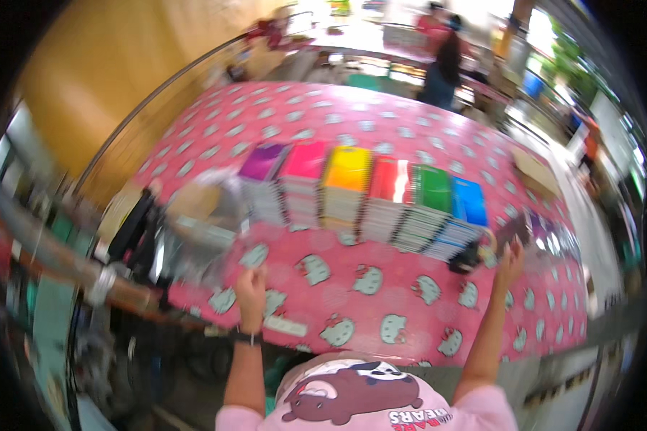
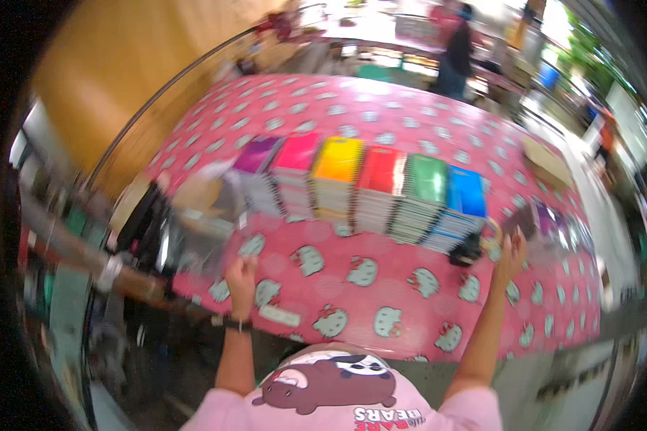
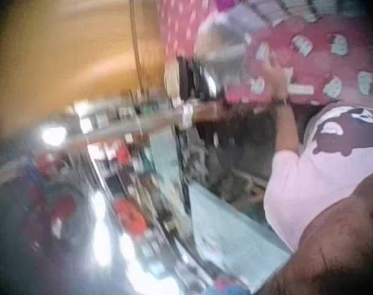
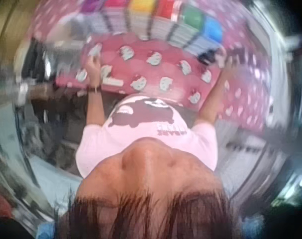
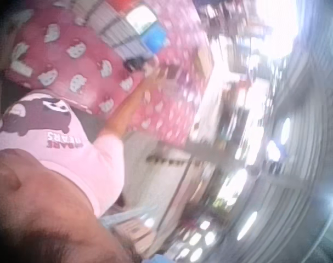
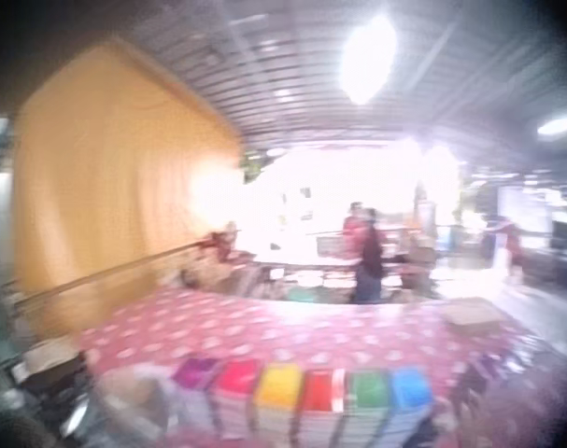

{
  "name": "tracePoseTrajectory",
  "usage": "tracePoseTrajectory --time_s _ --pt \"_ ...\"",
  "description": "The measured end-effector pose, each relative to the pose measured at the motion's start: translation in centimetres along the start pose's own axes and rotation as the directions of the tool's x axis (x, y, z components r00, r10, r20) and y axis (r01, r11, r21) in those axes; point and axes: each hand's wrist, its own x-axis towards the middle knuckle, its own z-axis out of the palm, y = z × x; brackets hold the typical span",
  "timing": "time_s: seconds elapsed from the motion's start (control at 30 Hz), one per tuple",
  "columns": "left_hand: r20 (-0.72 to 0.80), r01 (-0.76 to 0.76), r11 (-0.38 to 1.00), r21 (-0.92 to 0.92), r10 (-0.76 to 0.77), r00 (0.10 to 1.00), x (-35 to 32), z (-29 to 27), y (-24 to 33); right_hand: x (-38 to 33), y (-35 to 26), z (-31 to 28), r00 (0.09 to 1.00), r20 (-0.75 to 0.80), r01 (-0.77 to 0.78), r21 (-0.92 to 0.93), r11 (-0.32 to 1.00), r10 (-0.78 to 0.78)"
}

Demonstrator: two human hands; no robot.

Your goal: The person packages notebooks into a clear plastic bag by hand. The person picks up a stack of small, multicolored notebooks, places them inside a bag, and repeats the process with additional notebooks.

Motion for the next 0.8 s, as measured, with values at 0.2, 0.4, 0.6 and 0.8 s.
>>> tracePoseTrajectory --time_s 0.2,0.4,0.6,0.8 --pt "-0.388 -0.090 0.994 0.059 0.106 0.915 11.4 -5.8 -6.4 -18.5 -8.6 11.3 0.796 0.503 -0.462 0.144 0.875 0.338" --pt "-0.092 -0.143 0.808 0.571 0.236 0.967 15.1 -0.9 -8.1 -22.1 -14.8 16.6 0.466 0.885 -0.155 0.054 0.986 0.024" --pt "-0.151 -0.145 0.925 0.353 0.209 0.966 15.9 -0.9 -12.8 -22.6 -15.5 17.7 0.449 0.892 -0.188 0.041 0.981 0.049" --pt "-0.740 -0.005 0.962 -0.273 -0.206 0.641 19.8 -9.7 -16.4 -23.2 -18.4 20.0 0.401 0.916 -0.215 0.065 0.975 0.027"
